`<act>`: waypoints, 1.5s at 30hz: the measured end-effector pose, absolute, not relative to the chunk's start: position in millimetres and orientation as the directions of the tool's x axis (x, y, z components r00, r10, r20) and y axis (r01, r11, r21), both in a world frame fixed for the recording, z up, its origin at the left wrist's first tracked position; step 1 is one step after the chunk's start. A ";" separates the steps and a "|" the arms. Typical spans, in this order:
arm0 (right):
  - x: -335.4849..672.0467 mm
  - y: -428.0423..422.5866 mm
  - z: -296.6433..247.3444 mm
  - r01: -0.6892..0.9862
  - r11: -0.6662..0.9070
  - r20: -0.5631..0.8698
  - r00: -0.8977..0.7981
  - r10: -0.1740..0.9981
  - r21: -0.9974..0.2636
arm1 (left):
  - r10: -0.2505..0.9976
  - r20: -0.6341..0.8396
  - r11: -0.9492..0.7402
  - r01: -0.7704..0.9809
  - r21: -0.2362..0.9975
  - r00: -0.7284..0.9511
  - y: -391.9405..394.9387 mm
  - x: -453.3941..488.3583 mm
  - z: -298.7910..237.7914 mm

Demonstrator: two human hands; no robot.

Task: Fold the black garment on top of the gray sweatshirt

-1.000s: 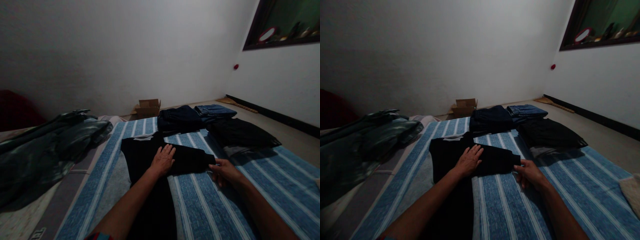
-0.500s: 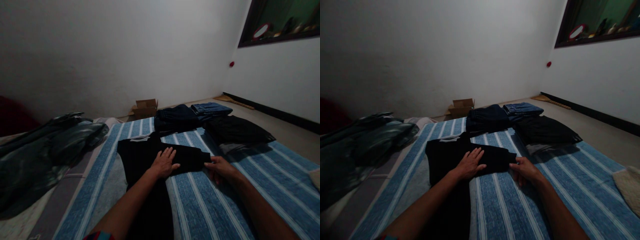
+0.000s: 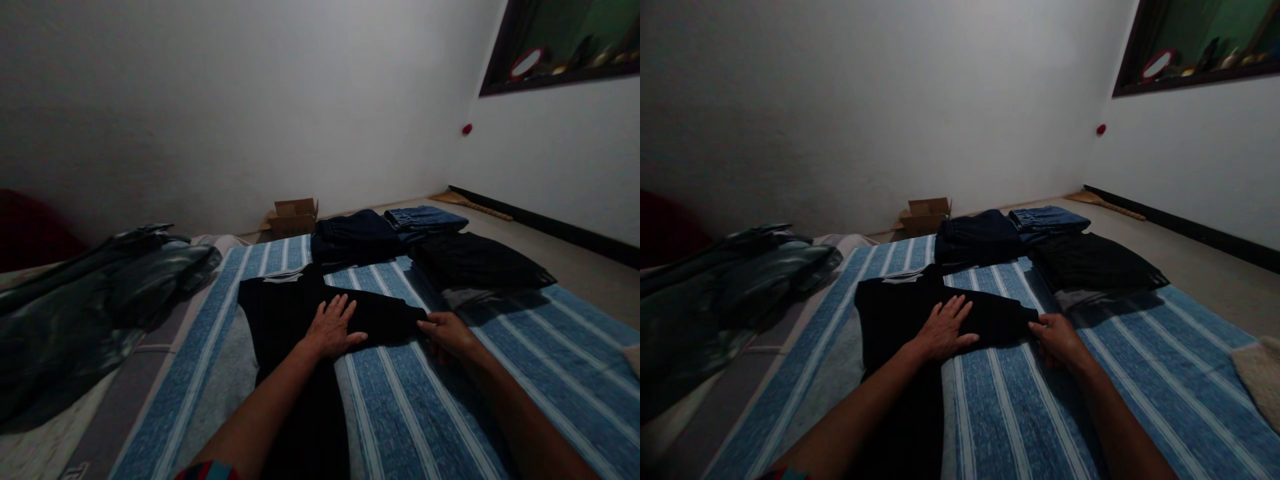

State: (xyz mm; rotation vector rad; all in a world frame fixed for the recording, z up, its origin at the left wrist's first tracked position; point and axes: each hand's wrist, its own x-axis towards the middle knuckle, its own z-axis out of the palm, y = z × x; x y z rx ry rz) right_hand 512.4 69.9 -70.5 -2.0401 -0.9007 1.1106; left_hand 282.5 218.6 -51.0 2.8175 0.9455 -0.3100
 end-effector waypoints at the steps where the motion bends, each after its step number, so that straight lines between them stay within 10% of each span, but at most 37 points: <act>1: 511.8 67.9 -64.3 0.340 -0.560 -0.391 0.451 0.802 -0.756 | 0.577 -0.243 -0.788 0.610 0.084 0.780 218.3 282.5 -51.1; 6: 495.5 76.6 -15.8 0.779 -0.516 0.043 0.565 0.824 -0.356 | 0.579 -0.231 -0.787 0.610 0.092 0.782 218.3 282.4 -54.6; 10: 481.8 124.7 0.6 0.857 -0.460 -0.010 0.471 0.882 -0.231 | 0.581 -0.202 -0.790 0.606 0.093 0.788 218.7 281.2 -59.1; 34: 504.7 204.7 -50.2 0.882 -0.256 -0.290 0.145 0.946 -0.395 | 0.577 -0.186 -0.788 0.602 0.130 0.795 215.9 279.4 -60.5; 45: 509.2 193.4 -52.7 0.922 -0.192 -0.192 0.133 0.972 -0.336 | 0.567 -0.191 -0.795 0.593 0.127 0.801 215.9 280.1 -58.9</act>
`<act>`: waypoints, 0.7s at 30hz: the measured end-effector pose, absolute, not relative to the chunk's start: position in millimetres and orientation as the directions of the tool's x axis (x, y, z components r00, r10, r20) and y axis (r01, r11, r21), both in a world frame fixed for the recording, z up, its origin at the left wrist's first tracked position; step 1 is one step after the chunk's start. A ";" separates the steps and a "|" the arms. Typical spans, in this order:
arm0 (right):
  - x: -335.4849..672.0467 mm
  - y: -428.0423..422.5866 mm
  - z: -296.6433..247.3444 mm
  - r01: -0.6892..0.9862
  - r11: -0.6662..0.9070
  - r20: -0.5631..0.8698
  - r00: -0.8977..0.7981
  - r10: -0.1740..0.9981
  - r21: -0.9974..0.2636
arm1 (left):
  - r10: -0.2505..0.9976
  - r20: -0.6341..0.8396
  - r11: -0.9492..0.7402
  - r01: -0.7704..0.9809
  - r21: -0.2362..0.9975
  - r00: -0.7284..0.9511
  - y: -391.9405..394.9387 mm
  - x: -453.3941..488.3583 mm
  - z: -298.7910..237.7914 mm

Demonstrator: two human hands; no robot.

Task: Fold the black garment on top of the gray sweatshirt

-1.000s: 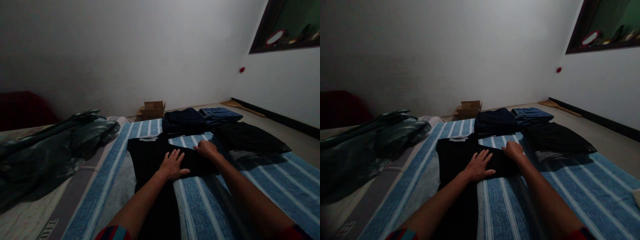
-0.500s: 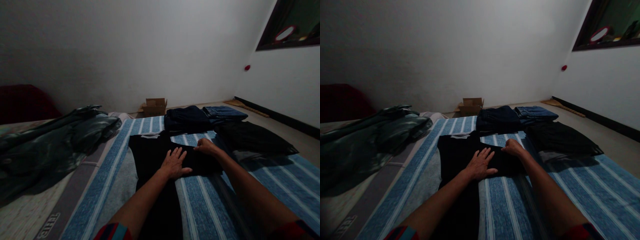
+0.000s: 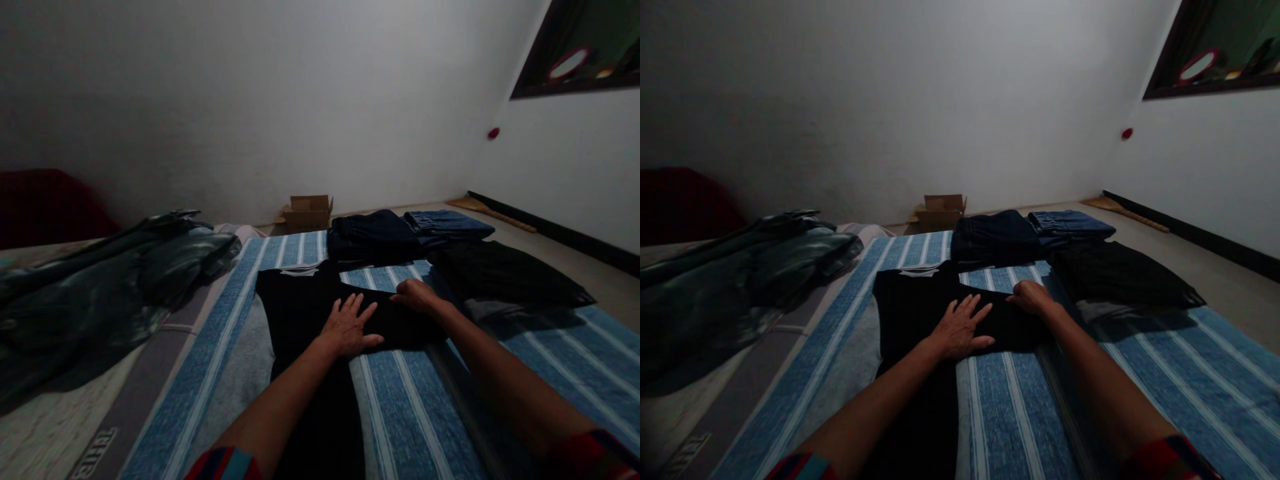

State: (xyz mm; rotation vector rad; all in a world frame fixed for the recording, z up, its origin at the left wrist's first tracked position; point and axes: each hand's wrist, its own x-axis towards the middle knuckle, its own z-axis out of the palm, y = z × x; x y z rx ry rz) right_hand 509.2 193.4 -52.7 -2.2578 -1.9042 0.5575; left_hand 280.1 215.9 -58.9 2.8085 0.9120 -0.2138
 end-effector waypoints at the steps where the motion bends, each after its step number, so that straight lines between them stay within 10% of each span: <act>1: 509.6 192.4 -54.1 0.917 -0.197 -0.186 0.139 0.973 -0.347 | 0.564 -0.190 -0.797 0.590 0.127 0.804 215.7 280.0 -58.3; 11: 508.4 192.7 -38.8 0.782 -0.213 -0.113 0.181 0.977 -0.586 | 0.526 -0.173 -0.826 0.549 0.128 0.832 213.3 278.8 -54.3; 21: 510.8 185.4 -41.1 0.428 -0.494 -0.424 0.253 0.870 -0.757 | 0.521 -0.196 -0.823 0.550 0.142 0.831 214.1 279.1 -53.8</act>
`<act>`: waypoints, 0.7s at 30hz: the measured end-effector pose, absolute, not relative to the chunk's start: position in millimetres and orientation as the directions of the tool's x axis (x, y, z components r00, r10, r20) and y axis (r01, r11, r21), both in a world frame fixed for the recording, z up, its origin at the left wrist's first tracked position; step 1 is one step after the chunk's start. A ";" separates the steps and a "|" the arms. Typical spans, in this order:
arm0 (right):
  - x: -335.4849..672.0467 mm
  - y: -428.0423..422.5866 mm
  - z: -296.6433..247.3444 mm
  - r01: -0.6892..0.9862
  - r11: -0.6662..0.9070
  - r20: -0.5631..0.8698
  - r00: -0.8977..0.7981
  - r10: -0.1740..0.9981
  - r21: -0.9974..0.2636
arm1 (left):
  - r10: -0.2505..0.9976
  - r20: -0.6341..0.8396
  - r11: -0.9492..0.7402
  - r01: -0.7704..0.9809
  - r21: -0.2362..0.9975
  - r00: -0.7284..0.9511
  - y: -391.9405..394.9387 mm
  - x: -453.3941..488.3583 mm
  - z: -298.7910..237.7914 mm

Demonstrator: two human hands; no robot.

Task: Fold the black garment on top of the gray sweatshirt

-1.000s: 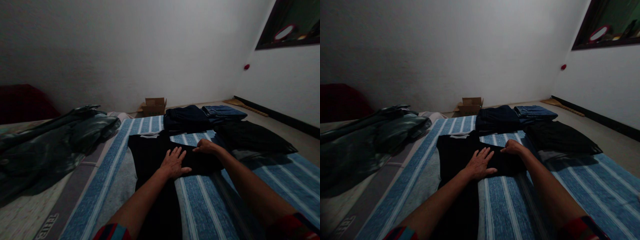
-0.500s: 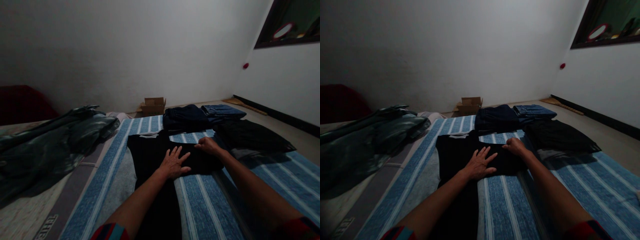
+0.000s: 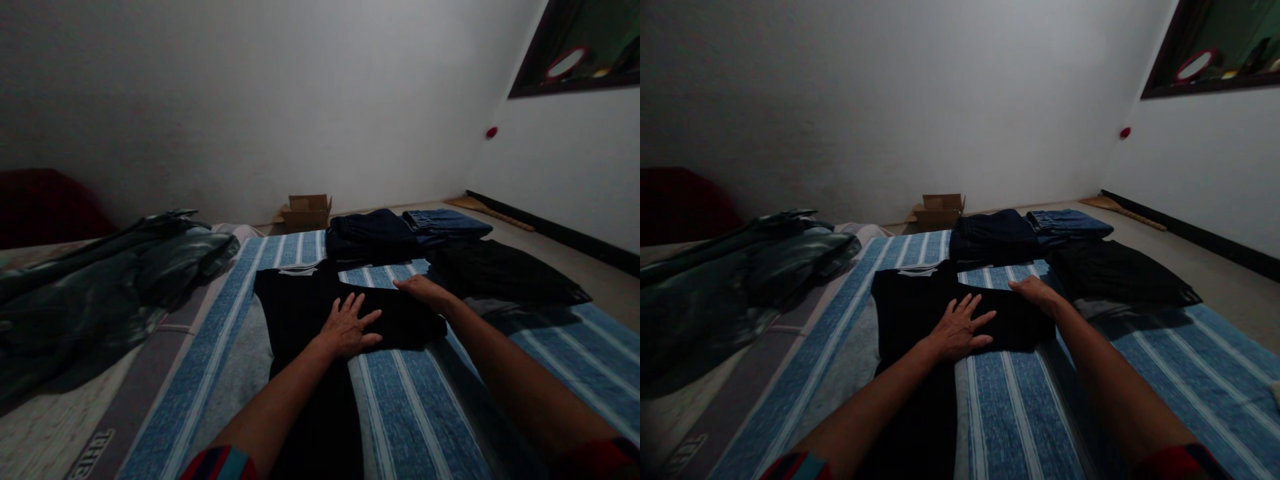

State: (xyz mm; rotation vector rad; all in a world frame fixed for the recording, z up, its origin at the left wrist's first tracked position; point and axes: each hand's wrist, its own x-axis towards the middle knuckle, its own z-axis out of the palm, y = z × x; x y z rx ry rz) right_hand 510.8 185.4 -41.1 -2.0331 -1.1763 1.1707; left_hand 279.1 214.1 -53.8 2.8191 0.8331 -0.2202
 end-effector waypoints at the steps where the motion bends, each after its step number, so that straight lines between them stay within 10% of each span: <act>1: 511.6 183.7 -39.2 0.396 -0.506 -0.448 0.236 0.862 -0.766 | 0.522 -0.190 -0.823 0.550 0.141 0.831 214.1 279.0 -54.5; 21: 506.9 192.9 -36.2 0.407 -0.449 -0.464 0.068 0.883 -0.796 | 0.527 -0.175 -0.823 0.551 0.137 0.832 213.6 279.0 -56.6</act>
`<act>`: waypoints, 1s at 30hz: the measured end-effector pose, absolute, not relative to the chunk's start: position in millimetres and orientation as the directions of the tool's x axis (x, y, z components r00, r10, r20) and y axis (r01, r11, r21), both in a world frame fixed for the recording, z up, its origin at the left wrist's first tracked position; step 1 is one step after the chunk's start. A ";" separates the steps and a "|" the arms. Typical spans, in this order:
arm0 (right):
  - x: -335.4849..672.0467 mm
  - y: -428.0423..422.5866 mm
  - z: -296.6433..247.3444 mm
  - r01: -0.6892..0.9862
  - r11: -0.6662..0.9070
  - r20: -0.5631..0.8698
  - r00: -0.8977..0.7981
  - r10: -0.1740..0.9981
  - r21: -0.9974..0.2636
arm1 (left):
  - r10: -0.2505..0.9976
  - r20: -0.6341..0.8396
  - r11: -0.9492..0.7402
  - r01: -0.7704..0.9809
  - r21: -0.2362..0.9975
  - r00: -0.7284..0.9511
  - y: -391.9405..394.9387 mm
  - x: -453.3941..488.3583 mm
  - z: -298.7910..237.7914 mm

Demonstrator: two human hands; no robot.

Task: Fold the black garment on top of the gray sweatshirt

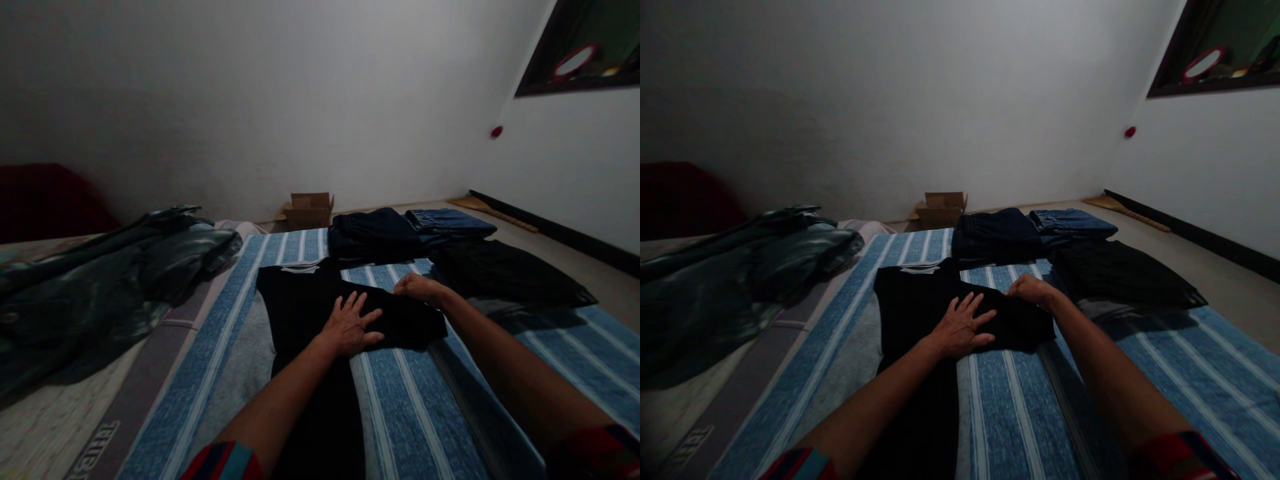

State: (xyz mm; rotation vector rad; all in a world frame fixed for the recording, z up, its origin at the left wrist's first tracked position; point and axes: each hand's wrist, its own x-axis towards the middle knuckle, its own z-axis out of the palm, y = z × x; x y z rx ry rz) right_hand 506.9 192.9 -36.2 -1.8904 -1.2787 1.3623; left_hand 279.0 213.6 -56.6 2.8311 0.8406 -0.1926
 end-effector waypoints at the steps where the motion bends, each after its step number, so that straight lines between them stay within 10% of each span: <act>1: 506.6 191.8 -36.0 0.403 -0.452 -0.466 0.068 0.882 -0.796 | 0.526 -0.174 -0.824 0.550 0.137 0.832 213.8 278.8 -57.0; 10: 505.7 185.7 -37.3 0.481 -0.408 -0.407 0.113 0.906 -0.776 | 0.526 -0.177 -0.823 0.550 0.143 0.832 213.7 278.9 -57.4; 20: 496.3 191.4 -20.6 0.765 -0.250 -0.036 0.286 0.958 -0.593 | 0.526 -0.168 -0.824 0.549 0.144 0.834 212.4 279.0 -56.4; 30: 504.9 187.7 -31.7 0.545 -0.478 -0.384 0.285 0.878 -0.689 | 0.519 -0.138 -0.830 0.536 0.151 0.843 213.8 278.1 -61.0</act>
